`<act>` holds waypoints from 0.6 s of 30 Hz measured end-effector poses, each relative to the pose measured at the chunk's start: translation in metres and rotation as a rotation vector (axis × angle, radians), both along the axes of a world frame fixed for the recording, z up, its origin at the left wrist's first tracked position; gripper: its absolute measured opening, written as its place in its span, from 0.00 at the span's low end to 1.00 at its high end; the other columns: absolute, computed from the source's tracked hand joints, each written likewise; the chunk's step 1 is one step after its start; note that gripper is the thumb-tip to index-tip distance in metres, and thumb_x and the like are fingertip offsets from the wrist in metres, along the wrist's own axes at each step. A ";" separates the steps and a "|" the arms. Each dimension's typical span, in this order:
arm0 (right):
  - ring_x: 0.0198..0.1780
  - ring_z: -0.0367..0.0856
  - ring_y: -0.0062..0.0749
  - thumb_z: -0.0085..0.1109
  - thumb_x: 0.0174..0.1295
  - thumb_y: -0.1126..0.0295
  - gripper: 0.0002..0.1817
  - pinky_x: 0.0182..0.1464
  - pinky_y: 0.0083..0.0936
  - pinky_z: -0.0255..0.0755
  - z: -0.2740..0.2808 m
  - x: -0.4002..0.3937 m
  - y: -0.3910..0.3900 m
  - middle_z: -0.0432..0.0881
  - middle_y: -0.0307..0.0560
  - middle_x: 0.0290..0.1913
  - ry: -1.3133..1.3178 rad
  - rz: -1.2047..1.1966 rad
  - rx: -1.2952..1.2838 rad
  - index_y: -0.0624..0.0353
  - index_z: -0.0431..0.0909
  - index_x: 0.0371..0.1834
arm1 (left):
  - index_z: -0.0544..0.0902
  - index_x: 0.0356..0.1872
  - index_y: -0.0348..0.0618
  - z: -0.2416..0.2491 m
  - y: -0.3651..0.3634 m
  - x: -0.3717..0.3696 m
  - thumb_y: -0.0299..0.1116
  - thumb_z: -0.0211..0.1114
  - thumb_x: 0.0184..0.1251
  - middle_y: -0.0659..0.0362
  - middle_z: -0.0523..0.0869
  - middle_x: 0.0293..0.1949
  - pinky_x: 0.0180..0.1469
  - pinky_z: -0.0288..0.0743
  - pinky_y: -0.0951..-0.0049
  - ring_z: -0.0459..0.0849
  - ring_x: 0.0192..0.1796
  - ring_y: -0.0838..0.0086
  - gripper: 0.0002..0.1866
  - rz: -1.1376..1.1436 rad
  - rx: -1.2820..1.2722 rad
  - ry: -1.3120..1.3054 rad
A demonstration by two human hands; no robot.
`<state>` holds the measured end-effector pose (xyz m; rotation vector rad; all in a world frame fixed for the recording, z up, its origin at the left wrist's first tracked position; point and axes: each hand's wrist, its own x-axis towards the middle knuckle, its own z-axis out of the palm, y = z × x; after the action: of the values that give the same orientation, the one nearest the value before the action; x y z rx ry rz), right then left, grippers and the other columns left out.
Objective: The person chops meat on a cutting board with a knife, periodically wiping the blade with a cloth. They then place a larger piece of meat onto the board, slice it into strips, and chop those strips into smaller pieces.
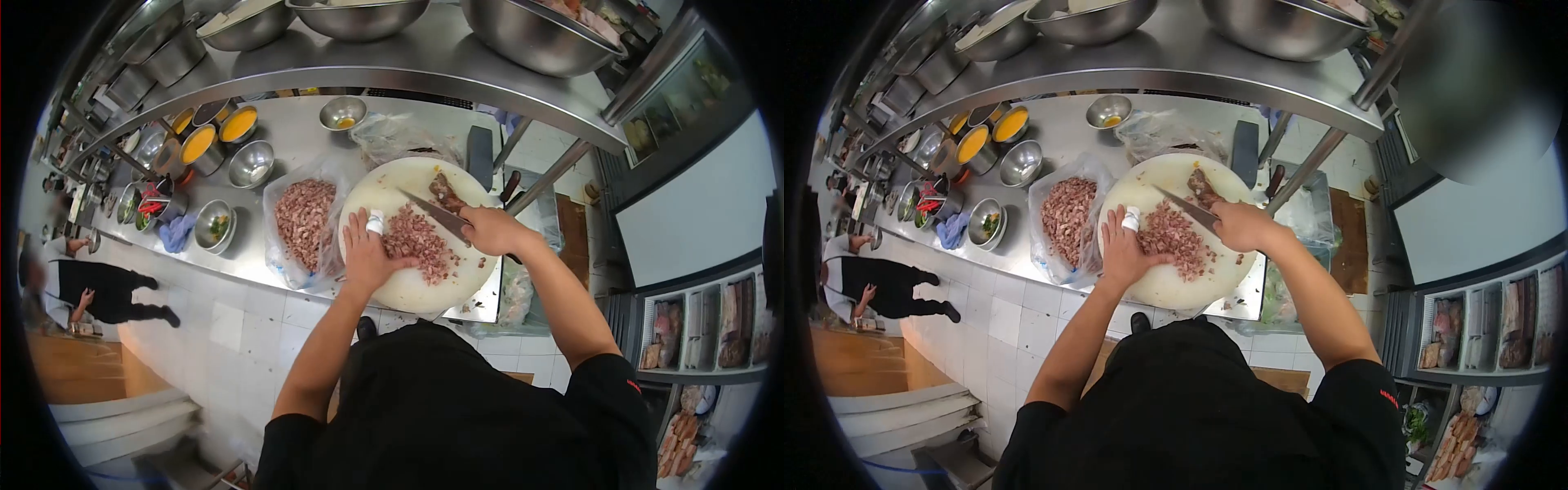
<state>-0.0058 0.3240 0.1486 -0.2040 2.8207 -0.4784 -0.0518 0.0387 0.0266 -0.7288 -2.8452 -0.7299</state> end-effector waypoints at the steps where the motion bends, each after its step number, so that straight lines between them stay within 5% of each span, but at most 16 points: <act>1: 0.47 0.94 0.56 0.57 0.74 0.67 0.17 0.49 0.49 0.86 -0.004 0.006 0.000 0.92 0.63 0.45 0.017 -0.042 0.110 0.66 0.81 0.60 | 0.65 0.80 0.23 -0.003 0.009 -0.010 0.79 0.77 0.44 0.29 0.60 0.84 0.88 0.40 0.35 0.51 0.88 0.32 0.74 -0.024 0.039 -0.007; 2: 0.47 0.94 0.56 0.57 0.74 0.67 0.17 0.49 0.49 0.86 -0.010 0.008 -0.003 0.92 0.63 0.45 0.016 -0.050 0.116 0.66 0.81 0.60 | 0.66 0.79 0.23 -0.005 0.015 -0.018 0.78 0.77 0.48 0.29 0.61 0.83 0.88 0.41 0.37 0.52 0.87 0.32 0.71 -0.046 0.076 -0.014; 3: 0.48 0.94 0.56 0.58 0.72 0.69 0.16 0.50 0.48 0.87 -0.011 0.008 -0.015 0.93 0.63 0.46 -0.039 -0.132 0.177 0.66 0.82 0.58 | 0.65 0.80 0.25 0.007 0.026 -0.019 0.64 0.76 0.64 0.28 0.63 0.82 0.88 0.44 0.38 0.54 0.87 0.32 0.58 -0.077 0.082 -0.043; 4: 0.49 0.94 0.56 0.60 0.70 0.71 0.15 0.50 0.47 0.87 -0.014 0.006 -0.028 0.93 0.63 0.46 -0.092 -0.214 0.238 0.66 0.82 0.57 | 0.65 0.80 0.25 -0.003 0.038 -0.017 0.64 0.76 0.64 0.28 0.63 0.82 0.88 0.44 0.38 0.54 0.87 0.32 0.58 -0.087 0.086 -0.041; 7: 0.50 0.94 0.55 0.62 0.67 0.73 0.14 0.52 0.47 0.87 -0.024 0.009 -0.066 0.93 0.63 0.47 -0.012 -0.171 0.272 0.67 0.84 0.53 | 0.63 0.81 0.28 -0.012 0.067 0.000 0.32 0.63 0.71 0.30 0.72 0.74 0.84 0.58 0.49 0.64 0.82 0.37 0.39 -0.134 0.664 -0.414; 8: 0.50 0.94 0.55 0.62 0.66 0.74 0.14 0.52 0.48 0.87 -0.022 0.010 -0.072 0.93 0.64 0.47 -0.033 -0.124 0.274 0.67 0.84 0.53 | 0.64 0.80 0.28 -0.027 0.074 0.012 0.31 0.67 0.69 0.34 0.76 0.70 0.81 0.63 0.53 0.71 0.77 0.42 0.40 -0.173 0.893 -0.385; 11: 0.54 0.93 0.58 0.61 0.68 0.72 0.14 0.57 0.49 0.86 0.006 0.028 -0.053 0.92 0.65 0.49 -0.099 -0.175 0.231 0.66 0.84 0.53 | 0.67 0.79 0.28 0.010 0.041 0.041 0.31 0.72 0.65 0.36 0.78 0.68 0.80 0.66 0.51 0.75 0.74 0.43 0.42 -0.234 0.951 -0.492; 13: 0.57 0.92 0.59 0.56 0.72 0.72 0.15 0.61 0.51 0.83 0.047 0.044 -0.052 0.91 0.67 0.52 -0.213 -0.240 0.147 0.66 0.83 0.57 | 0.70 0.76 0.28 0.002 0.009 0.027 0.35 0.77 0.62 0.35 0.80 0.65 0.75 0.70 0.48 0.79 0.69 0.41 0.43 -0.137 0.616 -0.086; 18: 0.57 0.92 0.59 0.52 0.74 0.71 0.17 0.60 0.51 0.84 -0.007 0.023 -0.068 0.91 0.66 0.55 -0.199 -0.282 0.200 0.65 0.81 0.61 | 0.72 0.74 0.26 -0.005 -0.012 0.005 0.34 0.78 0.62 0.35 0.81 0.65 0.73 0.71 0.49 0.78 0.69 0.42 0.41 -0.083 0.459 -0.097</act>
<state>0.0173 0.2562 0.1417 0.2702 2.6851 -0.2532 -0.0465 0.0266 0.0213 -0.7509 -2.5802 -1.4001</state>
